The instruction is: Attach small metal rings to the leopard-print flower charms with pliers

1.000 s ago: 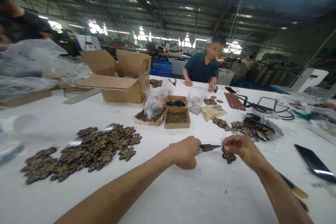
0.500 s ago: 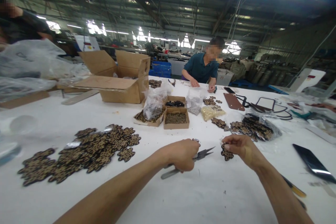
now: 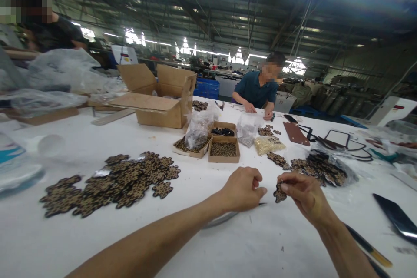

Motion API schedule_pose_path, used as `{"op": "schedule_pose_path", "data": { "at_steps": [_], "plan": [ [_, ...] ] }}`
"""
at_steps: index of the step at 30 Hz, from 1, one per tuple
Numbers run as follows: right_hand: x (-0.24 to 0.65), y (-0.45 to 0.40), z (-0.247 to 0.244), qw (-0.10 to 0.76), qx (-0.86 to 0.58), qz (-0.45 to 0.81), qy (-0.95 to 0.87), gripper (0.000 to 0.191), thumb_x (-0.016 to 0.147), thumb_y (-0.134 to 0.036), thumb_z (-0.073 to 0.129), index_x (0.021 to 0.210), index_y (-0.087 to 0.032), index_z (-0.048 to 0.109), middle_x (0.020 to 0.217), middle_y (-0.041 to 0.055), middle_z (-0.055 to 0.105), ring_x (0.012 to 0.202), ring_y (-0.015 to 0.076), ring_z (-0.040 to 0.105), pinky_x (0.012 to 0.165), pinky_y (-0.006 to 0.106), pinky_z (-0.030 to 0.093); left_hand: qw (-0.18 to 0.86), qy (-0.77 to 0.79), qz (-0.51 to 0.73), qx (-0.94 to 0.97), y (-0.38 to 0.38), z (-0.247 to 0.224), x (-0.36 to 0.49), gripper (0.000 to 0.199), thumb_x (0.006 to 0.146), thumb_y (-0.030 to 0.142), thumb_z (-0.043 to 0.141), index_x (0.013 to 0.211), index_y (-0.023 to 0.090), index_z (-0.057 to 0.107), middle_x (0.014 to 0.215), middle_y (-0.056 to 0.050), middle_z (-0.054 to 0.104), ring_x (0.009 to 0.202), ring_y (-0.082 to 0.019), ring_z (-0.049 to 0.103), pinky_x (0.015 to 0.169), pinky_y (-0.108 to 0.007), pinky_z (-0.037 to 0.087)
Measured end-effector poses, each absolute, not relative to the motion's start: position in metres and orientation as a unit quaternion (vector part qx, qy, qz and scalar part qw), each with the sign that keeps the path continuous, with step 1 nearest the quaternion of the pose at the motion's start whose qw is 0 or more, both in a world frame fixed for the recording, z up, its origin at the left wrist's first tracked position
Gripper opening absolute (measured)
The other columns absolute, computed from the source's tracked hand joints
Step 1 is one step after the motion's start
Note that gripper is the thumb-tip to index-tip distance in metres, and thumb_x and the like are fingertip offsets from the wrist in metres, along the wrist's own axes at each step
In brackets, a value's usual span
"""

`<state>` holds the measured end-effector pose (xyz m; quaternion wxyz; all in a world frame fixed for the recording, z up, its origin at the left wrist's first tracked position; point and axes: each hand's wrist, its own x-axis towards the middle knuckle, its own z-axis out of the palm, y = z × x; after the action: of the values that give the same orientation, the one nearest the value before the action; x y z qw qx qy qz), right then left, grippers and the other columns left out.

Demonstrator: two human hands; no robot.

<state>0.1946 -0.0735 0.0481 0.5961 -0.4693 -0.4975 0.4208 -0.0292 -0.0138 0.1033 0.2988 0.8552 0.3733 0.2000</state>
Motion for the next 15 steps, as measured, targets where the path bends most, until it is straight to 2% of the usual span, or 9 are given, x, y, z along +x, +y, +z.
{"op": "schedule_pose_path", "data": {
  "at_steps": [3,7,10,15],
  "plan": [
    [0.184,-0.075,0.049,0.588,-0.489,0.377,-0.522,0.033,0.069,-0.04,0.087,0.092,-0.019,0.078,0.096,0.0105,0.072,0.089,0.029,0.066,0.075,0.041,0.055,0.396,0.363,0.288,0.793,-0.018,0.092,-0.021,0.035,0.078,0.043,0.067,0.096,0.015,0.074,0.084,-0.008,0.073,0.075,-0.019,0.066,0.066,-0.026,0.049],
    [0.166,-0.081,0.053,0.55,-0.492,0.335,-0.586,0.022,0.081,-0.039,0.077,0.094,-0.022,0.077,0.095,0.0078,0.071,0.089,0.0267,0.066,0.077,0.039,0.055,0.469,0.367,0.32,0.737,-0.02,0.079,-0.017,0.035,0.076,0.043,0.07,0.09,0.012,0.077,0.078,-0.008,0.074,0.072,-0.019,0.066,0.061,-0.025,0.049],
    [0.153,-0.086,0.055,0.527,-0.511,0.259,-0.627,0.018,0.088,-0.039,0.069,0.096,-0.024,0.074,0.092,0.007,0.07,0.086,0.025,0.065,0.075,0.037,0.055,0.47,0.36,0.344,0.729,-0.022,0.073,-0.017,0.027,0.076,0.037,0.069,0.088,0.014,0.079,0.078,-0.007,0.074,0.071,-0.018,0.066,0.062,-0.025,0.048],
    [0.143,-0.09,0.049,0.527,-0.53,0.168,-0.643,0.017,0.09,-0.038,0.065,0.098,-0.025,0.072,0.092,0.0087,0.07,0.085,0.0255,0.065,0.077,0.038,0.057,0.421,0.363,0.387,0.736,-0.027,0.065,-0.015,0.02,0.079,0.029,0.065,0.086,0.017,0.079,0.083,-0.006,0.073,0.077,-0.018,0.065,0.071,-0.027,0.05]
  ]
}}
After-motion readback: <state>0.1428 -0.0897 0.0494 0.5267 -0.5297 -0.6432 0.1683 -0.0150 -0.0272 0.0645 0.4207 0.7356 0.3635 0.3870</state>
